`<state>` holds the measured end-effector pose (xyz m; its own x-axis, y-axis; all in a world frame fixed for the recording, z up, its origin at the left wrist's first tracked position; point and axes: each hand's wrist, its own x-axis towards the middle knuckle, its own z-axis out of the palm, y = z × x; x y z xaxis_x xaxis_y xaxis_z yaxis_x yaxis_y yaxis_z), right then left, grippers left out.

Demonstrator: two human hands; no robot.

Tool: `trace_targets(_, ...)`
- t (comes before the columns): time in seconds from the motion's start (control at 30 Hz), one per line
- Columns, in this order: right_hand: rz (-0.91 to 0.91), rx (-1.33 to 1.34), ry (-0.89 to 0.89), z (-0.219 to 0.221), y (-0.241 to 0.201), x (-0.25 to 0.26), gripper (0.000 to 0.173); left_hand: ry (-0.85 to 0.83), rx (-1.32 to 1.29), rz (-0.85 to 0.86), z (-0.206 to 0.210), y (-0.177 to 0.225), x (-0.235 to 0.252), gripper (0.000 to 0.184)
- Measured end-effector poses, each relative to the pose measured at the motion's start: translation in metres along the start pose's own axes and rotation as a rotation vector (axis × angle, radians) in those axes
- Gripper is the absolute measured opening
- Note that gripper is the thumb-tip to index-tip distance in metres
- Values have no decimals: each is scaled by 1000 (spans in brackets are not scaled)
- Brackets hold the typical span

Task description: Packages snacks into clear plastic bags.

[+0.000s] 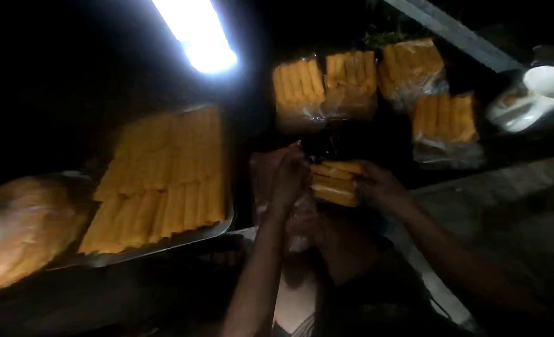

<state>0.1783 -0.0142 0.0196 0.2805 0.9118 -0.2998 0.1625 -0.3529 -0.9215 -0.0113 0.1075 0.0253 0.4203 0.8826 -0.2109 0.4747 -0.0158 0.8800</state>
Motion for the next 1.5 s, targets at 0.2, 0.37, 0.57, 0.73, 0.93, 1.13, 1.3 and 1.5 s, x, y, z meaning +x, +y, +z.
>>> trace_targets(0.2, -122, -214, 281, -10, 11, 0, 43, 43, 96, 37, 0, -2, -10, 45)
trace_targets(0.37, -257, -238, 156, -21, 28, -8, 21, 17, 291, -58, -3, 6, -16, 45)
trace_targets(0.57, -468, -353, 63, -14, 44, 1, 20, -71, 379, -153, 5, 17, -9, 54)
trace_targets(0.73, -514, -458, 22, -13, 42, 6, 24, -108, 280, -95, 12, 15, -3, 41)
trace_targets(0.93, -381, -504, 168, 14, 31, 3, 25, -149, 215, -27, 14, 24, 3, 43)
trace_targets(1.13, -538, -528, 295, 17, 41, -5, 23, 101, 497, 232, 9, 21, 2, 35)
trace_targets(1.3, -437, -574, 470, -10, 42, -4, 33, 217, 608, 357, 31, 23, -26, 49)
trace_targets(1.5, -527, -633, 369, -15, 43, 9, 20, 262, 751, 572, 100, 9, -55, 30)
